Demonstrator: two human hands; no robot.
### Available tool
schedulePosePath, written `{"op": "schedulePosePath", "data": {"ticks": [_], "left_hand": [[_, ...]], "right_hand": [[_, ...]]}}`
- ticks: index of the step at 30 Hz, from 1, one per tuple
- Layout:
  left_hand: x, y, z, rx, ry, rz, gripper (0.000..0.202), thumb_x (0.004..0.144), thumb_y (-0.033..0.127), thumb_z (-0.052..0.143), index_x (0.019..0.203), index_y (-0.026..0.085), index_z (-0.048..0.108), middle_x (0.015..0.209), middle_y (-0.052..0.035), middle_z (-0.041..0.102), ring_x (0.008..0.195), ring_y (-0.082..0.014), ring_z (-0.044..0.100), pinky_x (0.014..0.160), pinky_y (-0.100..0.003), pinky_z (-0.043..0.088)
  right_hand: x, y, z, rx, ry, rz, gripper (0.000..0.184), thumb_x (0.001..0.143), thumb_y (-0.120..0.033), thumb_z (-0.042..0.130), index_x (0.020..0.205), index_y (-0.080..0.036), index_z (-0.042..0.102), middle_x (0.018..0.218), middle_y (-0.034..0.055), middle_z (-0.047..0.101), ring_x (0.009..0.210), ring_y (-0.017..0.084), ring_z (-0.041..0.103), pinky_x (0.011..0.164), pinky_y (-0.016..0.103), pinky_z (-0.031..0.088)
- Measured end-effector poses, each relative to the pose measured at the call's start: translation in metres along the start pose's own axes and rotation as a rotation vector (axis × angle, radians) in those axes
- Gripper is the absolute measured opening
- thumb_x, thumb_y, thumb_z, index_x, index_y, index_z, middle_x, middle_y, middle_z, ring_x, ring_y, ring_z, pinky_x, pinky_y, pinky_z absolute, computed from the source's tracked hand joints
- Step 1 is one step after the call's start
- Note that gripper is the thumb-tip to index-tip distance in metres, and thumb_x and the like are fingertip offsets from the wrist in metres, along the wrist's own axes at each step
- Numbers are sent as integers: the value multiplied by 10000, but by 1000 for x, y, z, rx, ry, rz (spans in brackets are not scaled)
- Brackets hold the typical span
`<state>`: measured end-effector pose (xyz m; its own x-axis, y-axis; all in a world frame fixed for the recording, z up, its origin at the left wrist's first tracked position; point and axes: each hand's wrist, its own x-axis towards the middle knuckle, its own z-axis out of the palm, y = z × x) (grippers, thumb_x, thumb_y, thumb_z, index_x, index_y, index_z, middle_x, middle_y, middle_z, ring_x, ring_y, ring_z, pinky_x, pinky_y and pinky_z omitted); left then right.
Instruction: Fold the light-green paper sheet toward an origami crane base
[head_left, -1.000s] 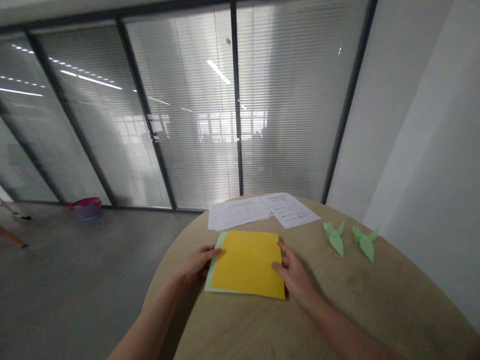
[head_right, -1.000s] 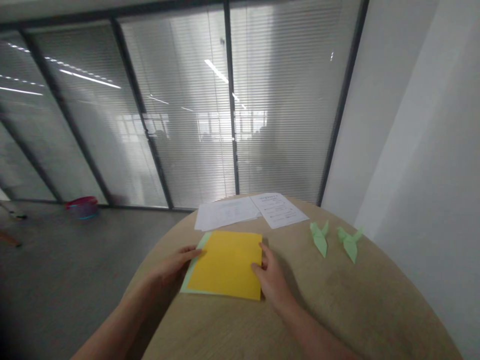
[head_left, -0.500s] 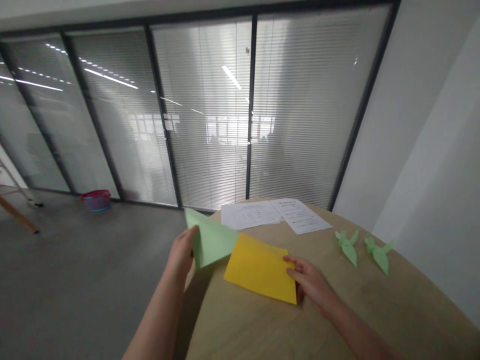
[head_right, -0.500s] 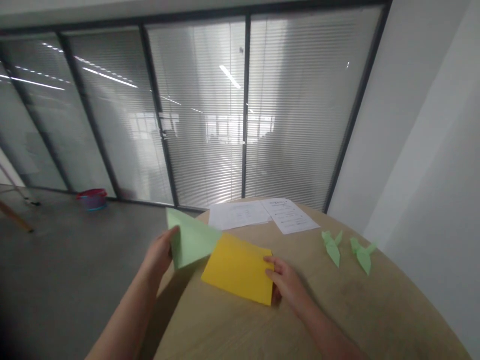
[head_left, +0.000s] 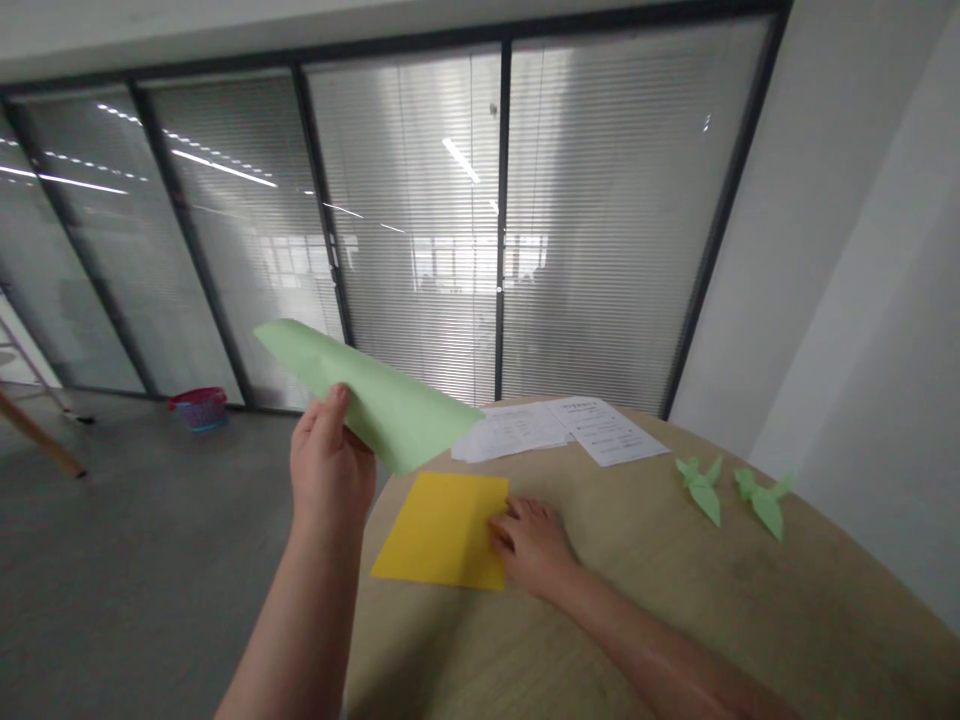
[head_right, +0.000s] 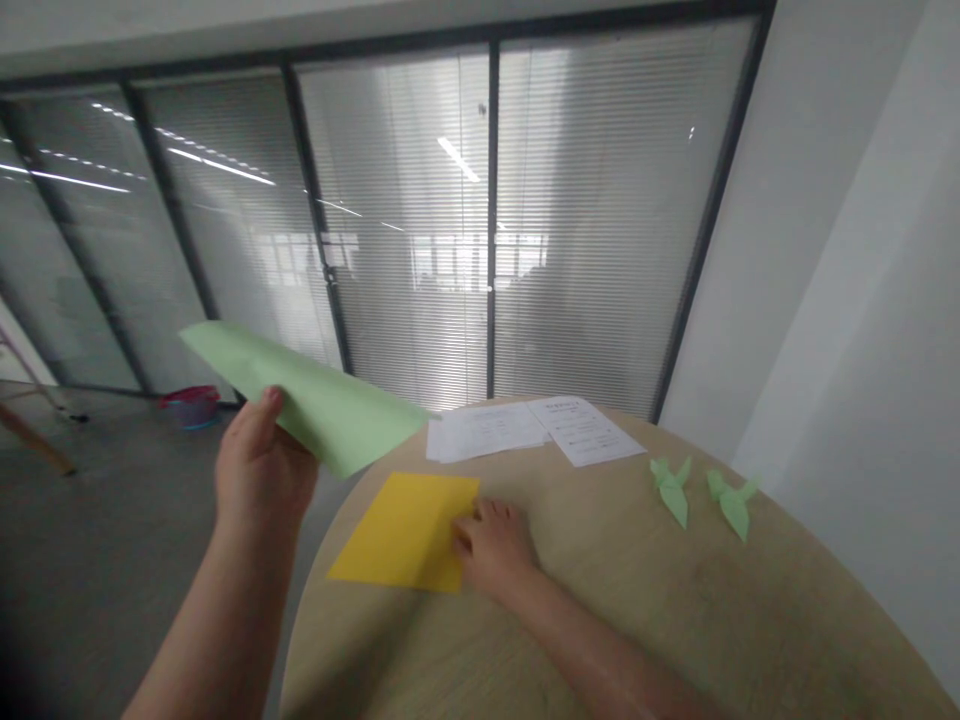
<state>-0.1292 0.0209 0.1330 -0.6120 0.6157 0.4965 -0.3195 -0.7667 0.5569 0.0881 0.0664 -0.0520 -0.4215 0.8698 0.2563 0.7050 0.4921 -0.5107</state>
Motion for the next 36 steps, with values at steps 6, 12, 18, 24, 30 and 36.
{"op": "schedulePosePath", "data": {"ticks": [6,12,18,24,30,36], "left_hand": [[0,-18,22,-67,-176,-247,290,820,379,781,1049,207,736,1068,-26,797,1201,-268,685,999,-319,577],[-17,-82,20,-98,-274,-576,367,846,417,740,1143,204,709,1155,-54,795,1238,-313,674,1047,-406,561],[-76,-153,4,127,-451,-1072,422,783,427,769,1083,133,734,1028,-155,807,1006,-348,759,902,-430,601],[-121,-185,-8,431,-487,-1170,258,719,371,834,831,156,745,663,-79,756,548,-244,675,532,-329,515],[-129,-191,-9,527,-477,-1089,363,716,500,823,868,175,769,702,-70,761,613,-243,694,573,-318,509],[-123,-187,-10,547,-474,-1066,474,660,585,839,884,174,764,741,-78,767,596,-236,684,561,-322,522]], "right_hand": [[39,-19,23,-10,5,-7,343,966,-324,570,1272,-268,715,1427,159,599,1377,353,467,1144,576,297],[23,11,3,298,46,-2,393,965,-366,579,1313,-229,697,1474,138,598,1391,303,503,1189,472,326],[-57,88,-76,653,92,160,650,995,-683,344,1196,-195,724,1130,152,769,1023,301,734,904,464,559],[-82,111,-115,1121,165,443,751,923,-783,328,1115,-183,737,1057,182,774,1115,339,711,929,496,533],[-80,123,-94,1243,151,364,436,795,-548,769,1033,-183,759,1071,161,786,991,345,746,904,485,549],[-81,139,-82,1077,280,356,403,722,-458,848,997,-174,768,1025,120,799,910,321,742,904,493,543]]}}
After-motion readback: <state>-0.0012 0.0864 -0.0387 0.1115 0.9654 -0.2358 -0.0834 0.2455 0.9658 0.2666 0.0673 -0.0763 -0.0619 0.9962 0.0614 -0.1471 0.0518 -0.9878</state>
